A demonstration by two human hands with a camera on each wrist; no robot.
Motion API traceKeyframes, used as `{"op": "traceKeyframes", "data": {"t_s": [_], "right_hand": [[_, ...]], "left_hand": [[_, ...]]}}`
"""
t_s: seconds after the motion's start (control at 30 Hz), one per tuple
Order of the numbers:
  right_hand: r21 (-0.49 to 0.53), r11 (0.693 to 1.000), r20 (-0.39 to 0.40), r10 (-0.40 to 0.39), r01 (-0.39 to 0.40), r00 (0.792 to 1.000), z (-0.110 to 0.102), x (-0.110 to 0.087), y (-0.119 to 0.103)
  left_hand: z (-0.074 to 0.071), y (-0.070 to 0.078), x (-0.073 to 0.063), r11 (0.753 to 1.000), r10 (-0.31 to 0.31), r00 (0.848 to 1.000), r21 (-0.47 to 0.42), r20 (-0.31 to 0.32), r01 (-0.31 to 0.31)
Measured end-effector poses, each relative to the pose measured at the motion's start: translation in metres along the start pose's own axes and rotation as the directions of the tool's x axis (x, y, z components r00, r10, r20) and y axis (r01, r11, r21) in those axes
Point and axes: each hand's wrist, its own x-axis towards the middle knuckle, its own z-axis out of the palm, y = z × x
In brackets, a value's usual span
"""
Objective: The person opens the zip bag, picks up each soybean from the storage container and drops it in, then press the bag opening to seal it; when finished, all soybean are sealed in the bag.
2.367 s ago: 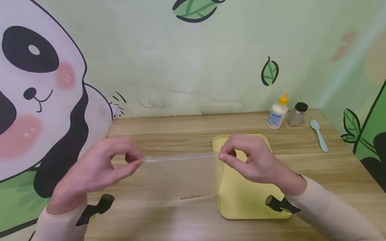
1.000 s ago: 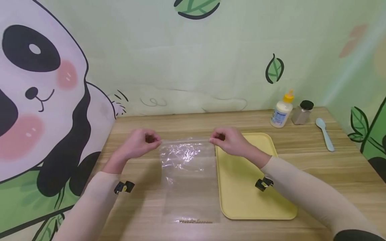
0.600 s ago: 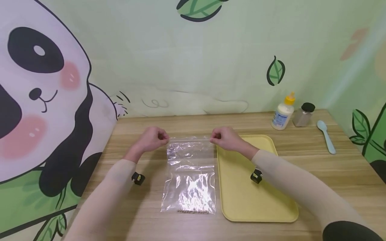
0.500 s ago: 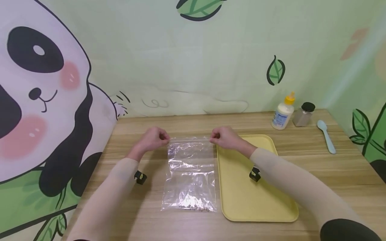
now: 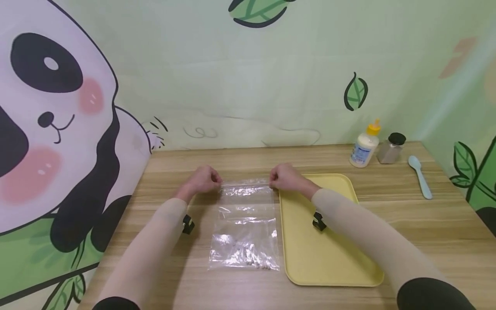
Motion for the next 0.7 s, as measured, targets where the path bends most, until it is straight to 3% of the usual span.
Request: {"op": "traceKeyframes", "data": {"t_s": [0.3, 0.57, 0.7], "right_hand": [[-0.161, 0.987, 0.004, -0.017, 0.017, 1.000, -0.003, 0.003, -0.008], [-0.164, 0.986, 0.006, 0.023, -0.022, 1.000, -0.002, 0.005, -0.010], [-0.136, 0.990, 0.022, 0.042, -0.038, 0.999, -0.002, 0.004, -0.009]], "left_hand": [[0.006, -0.003, 0.008, 0.995, -0.018, 1.000, 0.100, 0.021, 0.016], [0.010, -0.002, 0.011, 0.994, -0.052, 0.999, 0.102, 0.014, 0.050], [0.010, -0.001, 0.012, 0.990, -0.028, 0.999, 0.136, 0.029, 0.024]]}}
